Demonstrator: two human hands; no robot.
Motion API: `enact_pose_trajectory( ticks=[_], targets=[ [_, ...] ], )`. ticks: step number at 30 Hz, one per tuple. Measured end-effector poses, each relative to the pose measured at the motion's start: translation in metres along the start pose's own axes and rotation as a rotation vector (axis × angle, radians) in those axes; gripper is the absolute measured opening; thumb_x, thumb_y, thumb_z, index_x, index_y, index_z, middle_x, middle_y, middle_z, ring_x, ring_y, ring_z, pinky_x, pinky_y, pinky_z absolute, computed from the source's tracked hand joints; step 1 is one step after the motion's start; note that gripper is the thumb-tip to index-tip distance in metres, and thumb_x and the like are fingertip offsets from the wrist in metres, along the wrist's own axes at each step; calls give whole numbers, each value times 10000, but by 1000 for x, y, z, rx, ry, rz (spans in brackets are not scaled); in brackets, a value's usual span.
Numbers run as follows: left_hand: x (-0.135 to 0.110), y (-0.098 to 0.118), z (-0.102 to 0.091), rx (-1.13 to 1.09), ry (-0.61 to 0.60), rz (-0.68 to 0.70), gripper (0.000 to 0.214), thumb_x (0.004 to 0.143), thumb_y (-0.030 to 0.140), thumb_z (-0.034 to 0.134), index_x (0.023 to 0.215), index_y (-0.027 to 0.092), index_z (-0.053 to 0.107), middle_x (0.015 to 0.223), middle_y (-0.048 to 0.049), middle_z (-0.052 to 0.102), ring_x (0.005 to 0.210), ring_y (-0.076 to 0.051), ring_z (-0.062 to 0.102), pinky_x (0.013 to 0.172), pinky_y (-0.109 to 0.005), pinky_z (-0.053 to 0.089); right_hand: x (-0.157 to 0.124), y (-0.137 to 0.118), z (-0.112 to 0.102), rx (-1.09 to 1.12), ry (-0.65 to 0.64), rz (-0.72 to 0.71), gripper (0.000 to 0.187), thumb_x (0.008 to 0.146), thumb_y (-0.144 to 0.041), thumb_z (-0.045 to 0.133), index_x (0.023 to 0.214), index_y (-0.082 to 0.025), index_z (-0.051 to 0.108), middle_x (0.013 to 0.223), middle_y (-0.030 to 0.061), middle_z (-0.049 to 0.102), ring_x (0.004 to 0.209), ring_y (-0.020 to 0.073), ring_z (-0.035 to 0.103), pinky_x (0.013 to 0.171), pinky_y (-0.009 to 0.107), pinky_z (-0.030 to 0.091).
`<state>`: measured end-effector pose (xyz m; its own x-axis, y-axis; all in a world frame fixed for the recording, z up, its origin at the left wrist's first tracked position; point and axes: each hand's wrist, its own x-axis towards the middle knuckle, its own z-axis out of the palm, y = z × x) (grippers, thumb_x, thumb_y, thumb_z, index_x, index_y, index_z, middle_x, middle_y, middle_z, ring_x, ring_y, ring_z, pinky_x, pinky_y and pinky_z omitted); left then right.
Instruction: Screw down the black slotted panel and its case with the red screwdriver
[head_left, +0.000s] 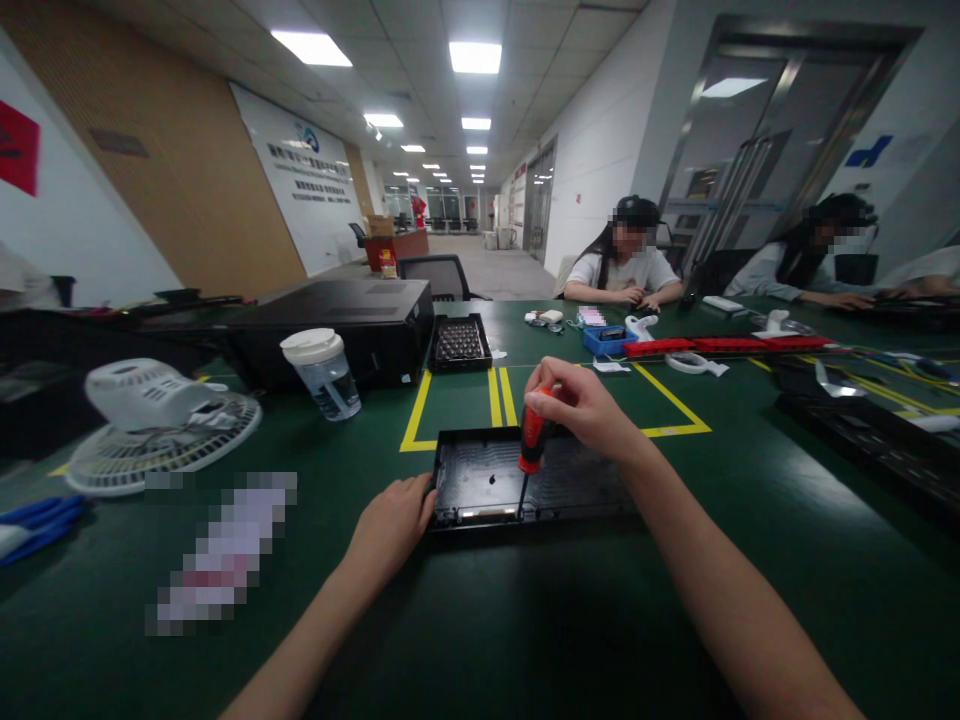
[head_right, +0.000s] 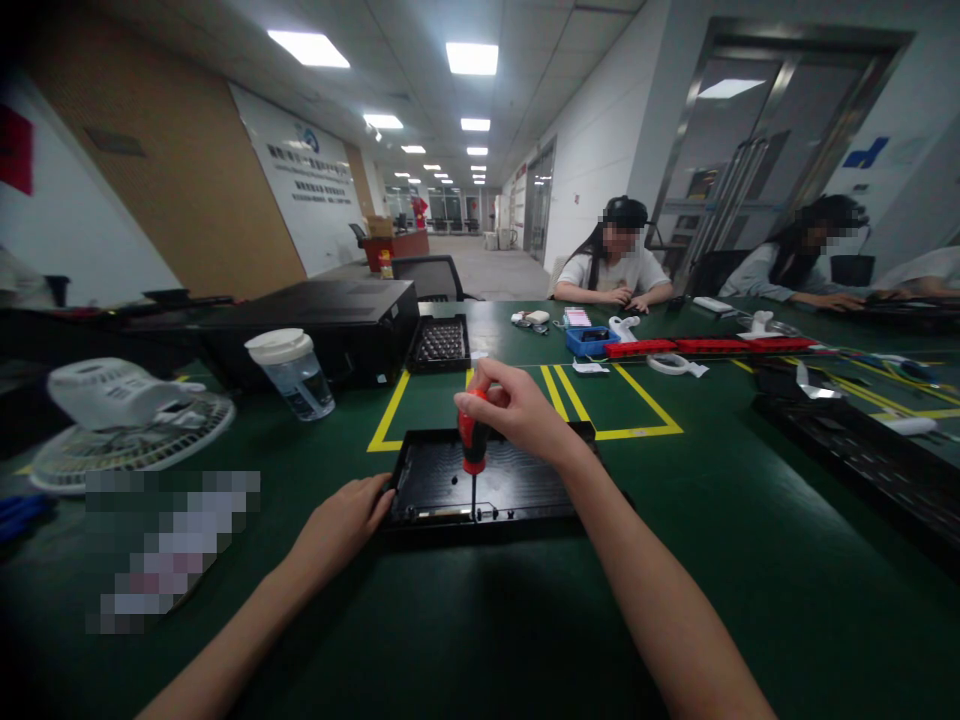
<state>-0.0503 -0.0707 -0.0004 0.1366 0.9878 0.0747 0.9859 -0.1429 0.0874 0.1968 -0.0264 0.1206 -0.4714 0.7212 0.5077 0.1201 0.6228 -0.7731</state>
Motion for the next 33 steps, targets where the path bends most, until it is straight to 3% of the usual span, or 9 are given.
enact_pose_trajectory(
  ticks=[16,33],
  targets=[
    [0,0,-2,-11,-29,-20,392,901,337,325,1180,150,527,1071,-112,632,964,-210,588,807,-309,449,-3,-3,6,-265,141,-12,282,781,-330,579,629,-174,399,654,-16,504,538,69,422,478,223,302],
    [0,0,-1,-14,-14,-18,389,900,332,320,1167,147,534,1068,-115,631,967,-206,585,821,-308,445,-5,-3,18,-481,311,-101,307,787,-378,569,609,-183,410,575,-25,421,526,91,361,505,231,309]
  ],
)
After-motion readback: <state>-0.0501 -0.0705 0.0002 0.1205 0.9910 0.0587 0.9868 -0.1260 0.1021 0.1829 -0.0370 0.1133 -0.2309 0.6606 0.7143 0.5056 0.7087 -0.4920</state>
